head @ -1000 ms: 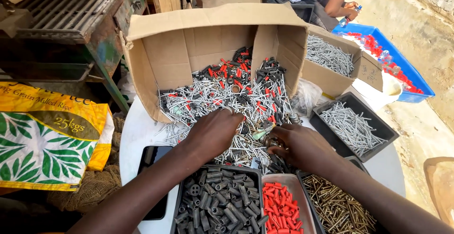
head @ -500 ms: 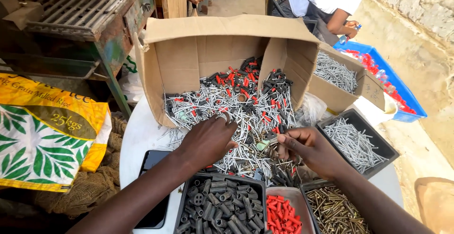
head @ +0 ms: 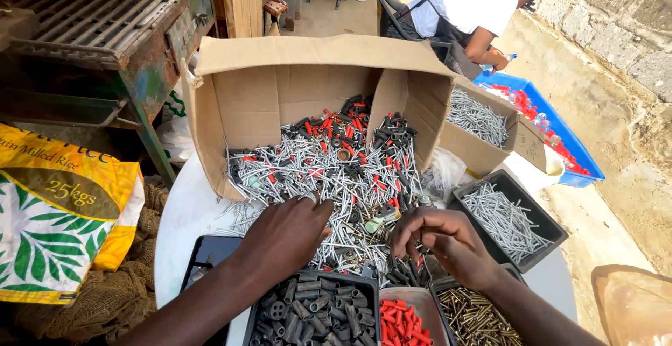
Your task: Sorting metal nails and plastic wall plugs from a bulk container into separate bins
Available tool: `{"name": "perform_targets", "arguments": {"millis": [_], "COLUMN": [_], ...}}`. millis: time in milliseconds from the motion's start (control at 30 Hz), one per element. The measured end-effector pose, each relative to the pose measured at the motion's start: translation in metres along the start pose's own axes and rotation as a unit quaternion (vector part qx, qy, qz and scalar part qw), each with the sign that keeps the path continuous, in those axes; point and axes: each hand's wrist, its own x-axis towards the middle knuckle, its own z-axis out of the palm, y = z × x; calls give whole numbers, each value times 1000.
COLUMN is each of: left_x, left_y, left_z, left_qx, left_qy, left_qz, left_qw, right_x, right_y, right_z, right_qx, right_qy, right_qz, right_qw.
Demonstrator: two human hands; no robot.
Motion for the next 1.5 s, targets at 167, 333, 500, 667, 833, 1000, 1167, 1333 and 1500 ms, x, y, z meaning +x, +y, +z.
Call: {"name": "perform_targets", "arguments": {"millis": [167,333,500,667,833,1000,1167,1333,1500], "left_x": [2,0,1,5,15,25,30,33,29], "left_y": [3,3,5,3,10,13,28,24,28], "left_z": [0,4,4,12,13,16,13,10,-8], "left_qx": [18,27,-6,-24,-22,5,-18,-34,-51], "left_qy": [1,-2,-54,-32,-43,7,-90,-99,-156], "left_qz": [-6,-17,-23,-40,-57,-25,-73,-87,-106], "left_qw": [1000,999,998,998,997,1000,993,991,981], "right_x": [5,6,-2,-12,-10,-6,-4,-7,-9], "right_y": [-44,-57,-50,-29,-14,-8,-15,-18,-16], "right_z": [25,39,41,32,23,18,20,20,17], "right_qx": [-94,-107,-70,-53,-54,-89,-137,-165,-152], "right_qy": [-24,-59,-4,83,196,285,245,204,203], "right_qz": [-75,-98,-78,-64,-79,-43,-14,3,9], "right_qw": [992,988,994,993,976,953,960,965,967]}}
